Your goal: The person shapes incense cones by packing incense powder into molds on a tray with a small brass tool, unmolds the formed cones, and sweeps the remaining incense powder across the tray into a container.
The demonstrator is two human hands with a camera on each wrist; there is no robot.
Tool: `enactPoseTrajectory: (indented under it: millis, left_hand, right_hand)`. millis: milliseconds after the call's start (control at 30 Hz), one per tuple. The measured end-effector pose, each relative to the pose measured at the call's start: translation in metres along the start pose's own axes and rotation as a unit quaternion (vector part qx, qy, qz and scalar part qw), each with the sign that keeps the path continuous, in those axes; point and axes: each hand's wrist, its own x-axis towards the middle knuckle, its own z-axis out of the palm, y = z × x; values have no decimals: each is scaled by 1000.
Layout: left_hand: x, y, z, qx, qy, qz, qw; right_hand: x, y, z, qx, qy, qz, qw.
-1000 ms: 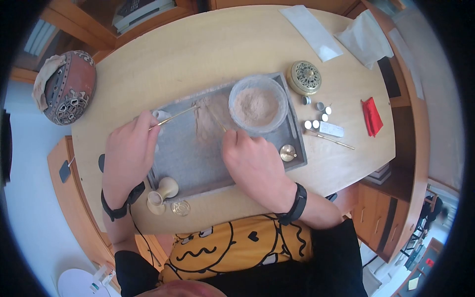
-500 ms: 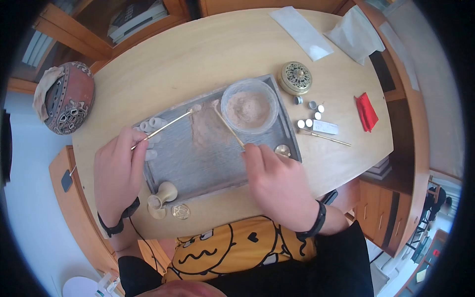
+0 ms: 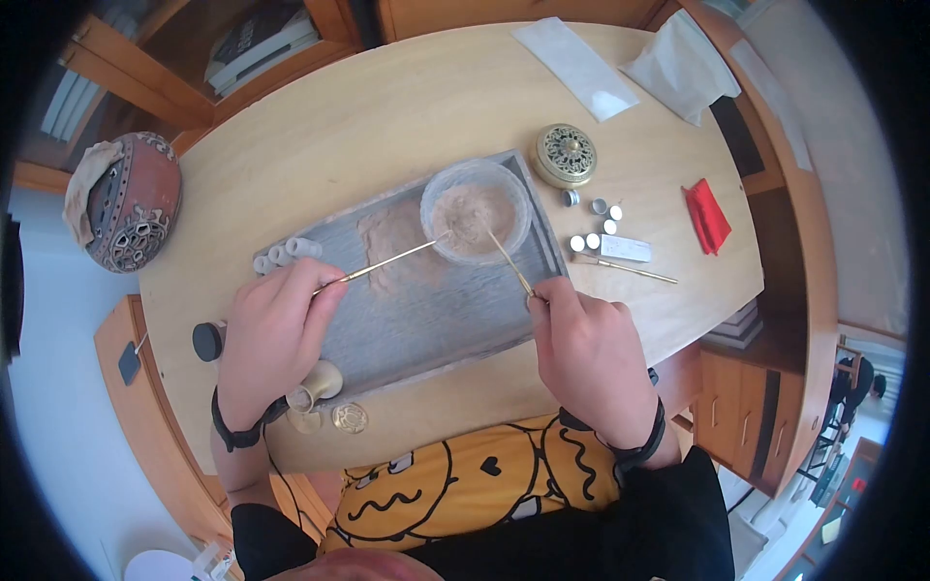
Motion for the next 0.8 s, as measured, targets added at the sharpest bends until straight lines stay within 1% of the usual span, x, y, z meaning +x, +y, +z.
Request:
enactPoseTrajectory:
  millis: [33, 100, 167, 267, 333, 400, 433, 467, 500, 533, 567, 633, 667, 733, 800]
  left_hand:
    - [0, 0, 0, 8, -14, -2, 1000]
    - [0, -2, 1, 10, -15, -4, 1000]
    - [0, -3, 1, 12, -15, -7, 1000]
    - [-1, -5, -1, 1, -1, -12, 1000]
    - [-3, -6, -12, 6, 17, -8, 1000]
    - [-9, -8, -27, 9, 13, -25, 1000]
    - [-11, -9, -35, 13, 11, -40, 999]
    - [-14, -8, -41, 13, 10, -41, 999]
    - [-17, -8, -47, 22, -8, -47, 999]
    - [-18, -8, -51, 30, -26, -54, 998]
    - [-19, -9, -53, 30, -25, -55, 998]
    - [-20, -10, -55, 47, -57, -72, 995]
    - [-20, -11, -54, 47, -56, -73, 995]
    - [-19, -15, -45, 98, -75, -89, 988]
    - [-17, -17, -43, 110, -86, -89, 986]
  right_hand:
    - [0, 0, 0, -1, 2, 0, 1000]
    - [0, 1, -1, -2, -16, -11, 1000]
    - [1, -1, -3, 2, -16, -14, 1000]
    - [1, -4, -4, 15, -8, -20, 1000]
    - [0, -8, -4, 24, -1, -23, 999]
    - [-1, -14, -4, 53, -1, -82, 995]
    - [-1, -15, -2, 53, -1, -82, 995]
    - [-1, -16, 1, 15, -46, -104, 993]
    - [-1, -17, 4, -25, -90, -127, 988]
    - [1, -18, 7, -52, -117, -135, 983]
    - [4, -18, 10, -52, -116, -136, 982]
    - [10, -20, 17, -112, -144, -158, 970]
    - [12, -21, 23, -113, -144, -159, 970]
    - [16, -22, 32, -113, -102, -166, 974]
    - [21, -27, 36, -118, -105, -170, 973]
